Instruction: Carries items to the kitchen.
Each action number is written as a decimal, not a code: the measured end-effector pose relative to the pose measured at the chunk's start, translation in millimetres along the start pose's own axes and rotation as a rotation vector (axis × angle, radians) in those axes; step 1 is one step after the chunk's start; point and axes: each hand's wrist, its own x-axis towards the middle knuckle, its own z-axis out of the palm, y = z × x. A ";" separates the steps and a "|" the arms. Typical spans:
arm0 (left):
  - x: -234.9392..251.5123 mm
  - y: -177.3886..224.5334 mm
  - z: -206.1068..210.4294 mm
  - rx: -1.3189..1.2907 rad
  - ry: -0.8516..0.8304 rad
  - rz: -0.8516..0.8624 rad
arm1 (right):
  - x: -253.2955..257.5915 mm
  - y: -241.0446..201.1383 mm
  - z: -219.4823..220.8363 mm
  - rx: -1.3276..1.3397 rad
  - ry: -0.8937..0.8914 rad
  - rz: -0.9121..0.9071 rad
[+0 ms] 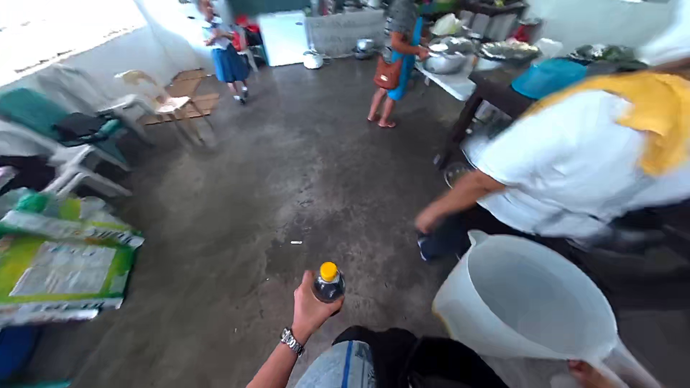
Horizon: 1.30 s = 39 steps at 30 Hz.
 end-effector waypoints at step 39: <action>235.5 229.7 403.0 -0.154 -0.225 0.090 | 379.5 5.4 -159.4 0.031 0.380 -0.053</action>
